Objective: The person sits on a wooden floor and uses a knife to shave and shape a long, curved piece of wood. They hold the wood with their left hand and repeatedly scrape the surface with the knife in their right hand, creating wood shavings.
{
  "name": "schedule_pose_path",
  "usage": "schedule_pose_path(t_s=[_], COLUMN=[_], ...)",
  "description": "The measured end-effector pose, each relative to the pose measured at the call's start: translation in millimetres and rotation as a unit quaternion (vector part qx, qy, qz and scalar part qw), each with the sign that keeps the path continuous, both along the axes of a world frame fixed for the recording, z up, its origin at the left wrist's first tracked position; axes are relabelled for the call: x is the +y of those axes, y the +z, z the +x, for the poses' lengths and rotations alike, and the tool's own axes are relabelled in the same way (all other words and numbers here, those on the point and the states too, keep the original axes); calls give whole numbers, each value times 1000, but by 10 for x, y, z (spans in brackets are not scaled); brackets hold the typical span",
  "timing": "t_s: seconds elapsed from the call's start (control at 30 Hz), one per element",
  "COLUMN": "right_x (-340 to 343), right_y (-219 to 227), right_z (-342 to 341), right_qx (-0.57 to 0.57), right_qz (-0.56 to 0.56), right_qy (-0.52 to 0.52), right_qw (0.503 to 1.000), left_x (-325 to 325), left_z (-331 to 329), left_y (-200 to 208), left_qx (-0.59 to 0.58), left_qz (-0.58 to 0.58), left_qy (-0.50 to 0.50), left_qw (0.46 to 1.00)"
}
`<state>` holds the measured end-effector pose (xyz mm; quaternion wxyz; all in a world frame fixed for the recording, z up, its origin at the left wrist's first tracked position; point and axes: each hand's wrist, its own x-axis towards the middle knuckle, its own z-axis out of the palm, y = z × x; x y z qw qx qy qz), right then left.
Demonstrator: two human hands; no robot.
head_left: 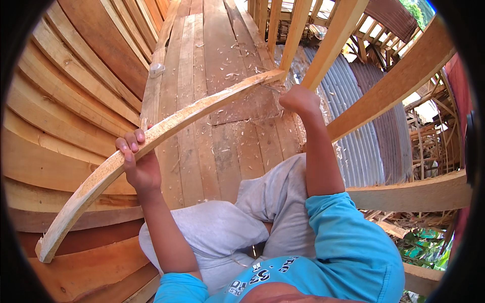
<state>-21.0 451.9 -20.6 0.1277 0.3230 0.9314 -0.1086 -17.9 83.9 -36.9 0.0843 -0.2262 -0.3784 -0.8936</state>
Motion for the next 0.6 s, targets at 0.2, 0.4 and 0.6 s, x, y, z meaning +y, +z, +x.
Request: schedule_pose_path(t_s=[0.2,0.4,0.6], right_x=[43,297,182], right_y=[46,-353,-973], right_z=[-43,-141,-567], right_qx=[43,199,366], right_qz=[-64,-11,-163], right_qy=[5,-81,-56], right_qw=[997,977,915], left_x=[-35,-20,-15], left_z=[13,10,8], left_y=[0,-22,1], left_qx=[14,-1,4], left_qz=[8,14,21], left_qy=[-20,-2,-21], left_qw=[1000,1000,1000])
